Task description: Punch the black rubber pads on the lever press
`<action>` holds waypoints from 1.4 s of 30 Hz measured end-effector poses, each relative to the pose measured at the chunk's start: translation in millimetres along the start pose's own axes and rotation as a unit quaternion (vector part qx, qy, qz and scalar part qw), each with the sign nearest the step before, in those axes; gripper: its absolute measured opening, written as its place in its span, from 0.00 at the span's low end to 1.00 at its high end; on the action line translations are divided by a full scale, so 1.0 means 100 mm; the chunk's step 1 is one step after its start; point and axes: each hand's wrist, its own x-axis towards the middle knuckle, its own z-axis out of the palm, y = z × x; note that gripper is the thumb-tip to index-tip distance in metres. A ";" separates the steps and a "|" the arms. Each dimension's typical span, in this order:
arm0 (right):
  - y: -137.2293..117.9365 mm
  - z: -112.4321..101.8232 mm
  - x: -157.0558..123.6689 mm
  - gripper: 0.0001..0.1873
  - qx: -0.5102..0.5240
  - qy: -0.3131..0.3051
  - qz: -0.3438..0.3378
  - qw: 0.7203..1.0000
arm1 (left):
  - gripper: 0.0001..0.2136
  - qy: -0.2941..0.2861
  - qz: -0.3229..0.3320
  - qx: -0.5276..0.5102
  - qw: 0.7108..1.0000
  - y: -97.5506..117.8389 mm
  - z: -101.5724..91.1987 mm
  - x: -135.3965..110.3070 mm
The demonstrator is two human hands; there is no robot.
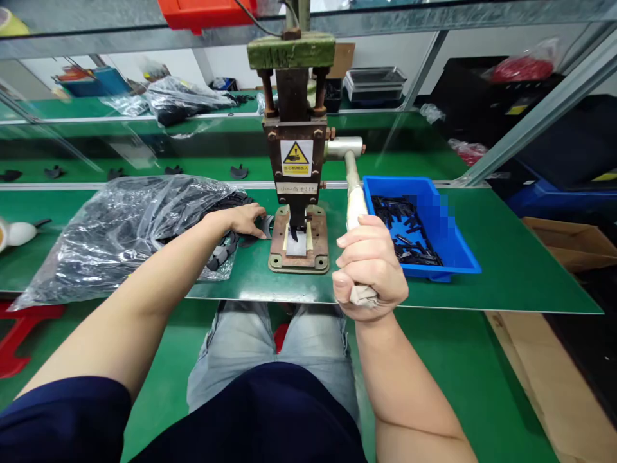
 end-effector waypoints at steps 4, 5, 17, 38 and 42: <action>0.00 0.00 0.00 0.12 0.003 -0.006 -0.001 1.000 | 0.15 0.060 0.004 -0.180 0.982 0.04 0.02 -0.12; -0.01 0.00 0.00 0.12 0.003 -0.006 -0.002 1.000 | 0.15 0.074 0.005 -0.246 0.967 0.07 0.03 -0.17; 0.02 0.03 0.01 0.17 0.006 0.010 -0.008 1.000 | 0.14 0.128 0.010 -0.464 0.877 0.78 0.33 -0.26; 0.04 0.03 -0.03 0.19 -0.012 0.019 0.003 1.000 | 0.18 0.058 0.007 -0.527 0.848 0.72 0.19 -0.18; 0.08 0.06 -0.04 0.22 -0.014 0.039 -0.004 0.999 | 0.19 0.008 -0.030 -0.538 0.842 0.70 0.17 -0.10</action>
